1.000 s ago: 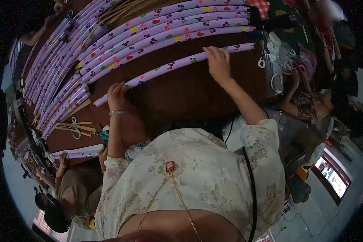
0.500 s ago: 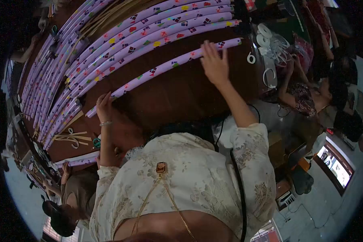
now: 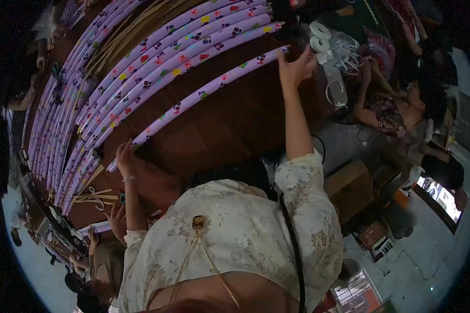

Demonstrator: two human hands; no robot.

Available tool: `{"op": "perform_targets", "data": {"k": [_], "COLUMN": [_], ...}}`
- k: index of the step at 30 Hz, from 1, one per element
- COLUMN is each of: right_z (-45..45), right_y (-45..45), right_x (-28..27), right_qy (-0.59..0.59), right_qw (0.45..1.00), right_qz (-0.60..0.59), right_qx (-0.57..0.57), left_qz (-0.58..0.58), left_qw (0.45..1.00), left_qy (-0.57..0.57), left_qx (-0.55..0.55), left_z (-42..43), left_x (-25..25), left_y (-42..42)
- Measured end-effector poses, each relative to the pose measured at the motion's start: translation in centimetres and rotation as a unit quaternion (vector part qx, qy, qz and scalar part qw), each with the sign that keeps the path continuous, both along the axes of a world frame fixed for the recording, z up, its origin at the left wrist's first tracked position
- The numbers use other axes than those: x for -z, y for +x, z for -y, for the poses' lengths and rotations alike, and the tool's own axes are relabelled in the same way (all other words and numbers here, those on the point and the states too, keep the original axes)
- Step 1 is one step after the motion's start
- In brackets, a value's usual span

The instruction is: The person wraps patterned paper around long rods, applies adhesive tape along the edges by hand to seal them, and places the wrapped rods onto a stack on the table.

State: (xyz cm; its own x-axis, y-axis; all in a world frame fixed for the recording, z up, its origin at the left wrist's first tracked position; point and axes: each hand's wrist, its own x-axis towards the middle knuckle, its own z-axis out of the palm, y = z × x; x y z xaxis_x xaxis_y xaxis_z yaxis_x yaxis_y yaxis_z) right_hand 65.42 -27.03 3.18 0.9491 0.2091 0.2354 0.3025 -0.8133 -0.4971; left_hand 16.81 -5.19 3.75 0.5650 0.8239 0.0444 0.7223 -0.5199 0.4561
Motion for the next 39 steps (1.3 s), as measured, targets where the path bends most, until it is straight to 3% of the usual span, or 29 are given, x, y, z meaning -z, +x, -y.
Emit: {"op": "perform_targets", "data": {"k": [2,3,6,7,9,10,11,12,13,14,15,17,18,19,20,22,24,26,28,30,31,33,34,36,39], "right_z": [0.5,0.6,-1.4,-2.6,-4.5,-5.2,-5.5,-5.5,-4.7,-4.2,-4.3,-4.6,-5.2,-6.5,-7.1,-8.4,-8.5,-8.8,-8.7,-8.7,-8.8,-8.8,-8.8,-8.8,-8.8], "right_y": [0.8,0.4,-1.2,-3.0,-9.2,-13.4,-17.3,-21.2,-24.6,-26.9,-27.7,-27.4,-26.5,-24.8,-23.1,-19.3,-16.8,-16.5,-16.3,-16.4,-16.3,-16.4,-16.2,-16.2,-16.4], "right_x": [0.3,0.1,0.9,1.1,1.2,0.2,-0.7,-1.3,-0.8,-0.7,-1.0,-2.1,-2.2,-2.5,-2.2,-1.8,-0.9,-0.6,-0.5,-0.6,-0.7,-0.6,-0.7,-0.4,-0.4], "right_qy": [-0.046,-0.039,0.035,-0.050,-0.153,-0.127,-0.078,-0.113,-0.039,-0.013,-0.008,-0.027,-0.006,-0.093,-0.041,-0.077,-0.180,-0.177,-0.182,-0.191,-0.190,-0.196,-0.205,-0.199,-0.192], "right_qw": [0.997,0.998,0.992,0.992,0.957,0.937,0.897,0.822,0.729,0.617,0.599,0.576,0.666,0.722,0.785,0.816,0.770,0.759,0.749,0.750,0.746,0.743,0.742,0.741,0.745], "right_qz": [-0.013,0.032,0.114,0.090,0.033,0.010,0.002,-0.049,-0.143,-0.159,-0.164,0.040,0.065,-0.050,0.008,0.046,0.087,0.077,0.076,0.072,0.077,0.081,0.087,0.082,0.081], "right_qx": [0.064,-0.021,-0.044,-0.076,-0.244,-0.326,-0.435,-0.556,-0.669,-0.770,-0.784,-0.816,-0.743,-0.684,-0.618,-0.571,-0.606,-0.622,-0.633,-0.629,-0.634,-0.635,-0.633,-0.637,-0.634], "left_qz": [0.013,0.010,0.005,0.006,0.012,0.010,0.005,-0.003,0.019,0.039,0.047,0.068,0.078,0.074,0.071,0.080,0.024,0.012,0.074,0.002,0.001,-0.019,-0.090,-0.090,-0.054], "left_qw": [1.000,1.000,1.000,1.000,1.000,0.999,1.000,1.000,1.000,0.999,0.999,0.998,0.997,0.997,0.997,0.994,0.996,0.993,0.997,0.996,0.996,0.999,0.995,0.995,0.997], "left_qy": [-0.007,-0.006,-0.003,-0.007,-0.017,-0.017,0.003,0.023,0.014,0.005,0.005,0.015,0.024,0.029,0.035,0.063,0.083,0.110,0.031,0.053,-0.024,0.018,0.036,0.029,-0.028], "left_qx": [0.005,0.001,-0.013,-0.012,-0.019,-0.028,-0.009,0.006,0.001,-0.006,-0.008,-0.012,-0.011,-0.015,-0.020,-0.034,-0.030,-0.028,0.015,0.076,0.085,0.043,0.022,0.035,-0.050], "left_z": [0.2,0.2,0.4,0.4,0.5,0.6,0.6,0.5,0.4,0.3,0.3,0.3,0.4,0.4,0.4,0.6,1.3,2.9,5.7,8.6,9.0,9.3,9.3,9.2,8.0], "left_x": [-0.2,-0.3,-0.1,0.0,-1.0,-1.2,-1.3,-1.1,-0.8,-0.5,-0.4,0.0,0.3,0.2,0.2,0.6,-0.1,-0.6,-1.7,-0.5,-0.9,-0.2,0.2,1.0,0.1], "left_y": [0.0,-0.1,0.3,0.3,0.9,1.1,1.1,1.0,0.9,0.6,0.5,0.6,0.5,0.5,0.6,0.7,0.9,3.1,7.1,12.4,15.0,17.4,17.9,16.6,11.6]}}
